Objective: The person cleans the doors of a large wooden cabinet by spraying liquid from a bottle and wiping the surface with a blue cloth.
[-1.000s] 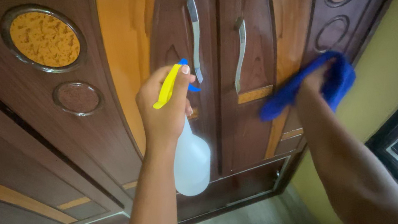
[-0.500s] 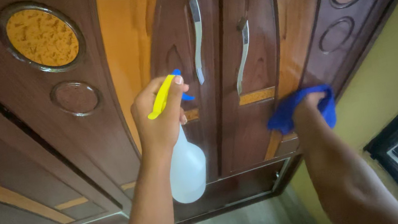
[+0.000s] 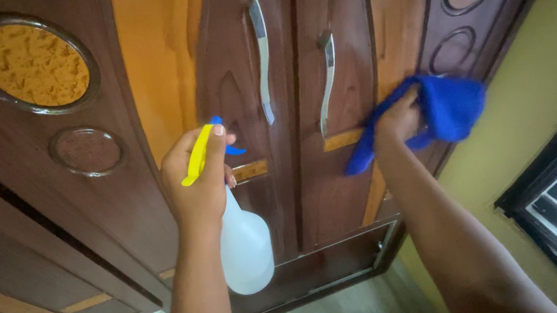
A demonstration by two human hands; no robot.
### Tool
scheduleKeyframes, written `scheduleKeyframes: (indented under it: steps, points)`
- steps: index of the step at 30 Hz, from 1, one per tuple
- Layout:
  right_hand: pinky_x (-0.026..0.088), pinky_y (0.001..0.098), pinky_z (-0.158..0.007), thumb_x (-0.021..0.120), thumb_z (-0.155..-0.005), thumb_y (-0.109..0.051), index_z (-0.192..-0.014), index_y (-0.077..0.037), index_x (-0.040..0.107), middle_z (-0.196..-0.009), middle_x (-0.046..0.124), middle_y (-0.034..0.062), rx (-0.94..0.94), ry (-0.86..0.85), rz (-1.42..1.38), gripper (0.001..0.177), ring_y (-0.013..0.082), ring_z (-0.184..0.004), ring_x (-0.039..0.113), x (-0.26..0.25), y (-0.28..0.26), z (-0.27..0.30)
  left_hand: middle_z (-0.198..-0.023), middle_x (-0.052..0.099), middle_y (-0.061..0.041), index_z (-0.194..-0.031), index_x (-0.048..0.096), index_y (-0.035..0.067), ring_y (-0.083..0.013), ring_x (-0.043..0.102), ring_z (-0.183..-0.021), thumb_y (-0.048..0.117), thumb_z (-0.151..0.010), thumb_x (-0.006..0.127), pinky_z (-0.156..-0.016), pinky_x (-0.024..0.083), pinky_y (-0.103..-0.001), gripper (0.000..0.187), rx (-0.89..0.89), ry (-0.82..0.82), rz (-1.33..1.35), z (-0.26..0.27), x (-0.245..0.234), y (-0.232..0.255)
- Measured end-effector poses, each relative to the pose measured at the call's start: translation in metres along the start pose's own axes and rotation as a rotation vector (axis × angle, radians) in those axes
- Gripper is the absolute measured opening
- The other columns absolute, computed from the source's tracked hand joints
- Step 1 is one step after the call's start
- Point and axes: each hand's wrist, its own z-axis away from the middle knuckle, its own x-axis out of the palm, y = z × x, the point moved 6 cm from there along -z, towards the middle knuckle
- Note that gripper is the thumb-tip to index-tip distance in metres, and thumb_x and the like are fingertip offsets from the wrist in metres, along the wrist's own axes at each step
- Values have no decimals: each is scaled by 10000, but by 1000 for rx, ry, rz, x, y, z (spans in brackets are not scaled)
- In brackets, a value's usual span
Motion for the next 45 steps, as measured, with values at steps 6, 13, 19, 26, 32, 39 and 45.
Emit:
scheduleKeyframes:
  steps: [6,13,19,26,32,39,45]
  points:
    - [403,523,-1074,326,-1058,-566,-1366,28,597,-1351,565,349,-508,-190,163,722,516,-1270,510,18,-4,44,-888,757,-66,-1028,720,-17,-79,554,-479,288,-980,680,-467,466,-237,311,18,-7,-6,-1,-2,-3]
    - [168,573,-1207,397,-1081,-507,-1518,52,450,-1573,319,374,-960,-286,271,711,554,-1463,230,31,5,79,-877,743,-65,-1042,717,-21,-72,542,-491,279,-973,686,-470,466,-235,309,4,-25,69,-1,5,-6]
    - [276,569,-1201,585,-1007,-375,-1420,-34,572,-1491,491,310,-1355,-134,368,535,513,-1395,405,18,-2,126,-844,730,-68,-1008,727,-26,-75,537,-491,269,-982,683,-466,452,-241,299,-17,-28,45,-1,7,-10]
    - [363,513,-1189,656,-997,-363,-1406,-79,575,-1422,581,218,-1394,-269,137,504,432,-1358,504,2,-18,129,-858,736,-65,-1004,722,-18,-74,537,-492,267,-979,678,-464,460,-238,289,-2,-26,58,-4,6,-12]
    - [273,499,-1218,599,-1005,-419,-1471,-67,481,-1508,470,221,-1233,-343,205,596,427,-1426,395,20,0,96,-879,746,-62,-1001,710,-25,-74,549,-499,271,-973,687,-466,466,-239,299,3,-3,71,-5,10,-17]
    - [167,482,-1252,533,-1013,-485,-1546,-54,371,-1608,340,225,-1048,-323,411,704,421,-1507,267,56,67,44,-870,743,-62,-1000,717,-18,-73,553,-501,278,-968,687,-464,469,-238,300,-32,1,53,-1,18,-18]
    - [96,447,-1306,451,-1037,-528,-1612,-63,290,-1699,239,209,-777,-298,429,756,399,-1589,172,74,115,-1,-871,746,-63,-1018,718,-9,-74,543,-493,274,-962,685,-462,463,-236,290,-59,9,52,1,20,-21]
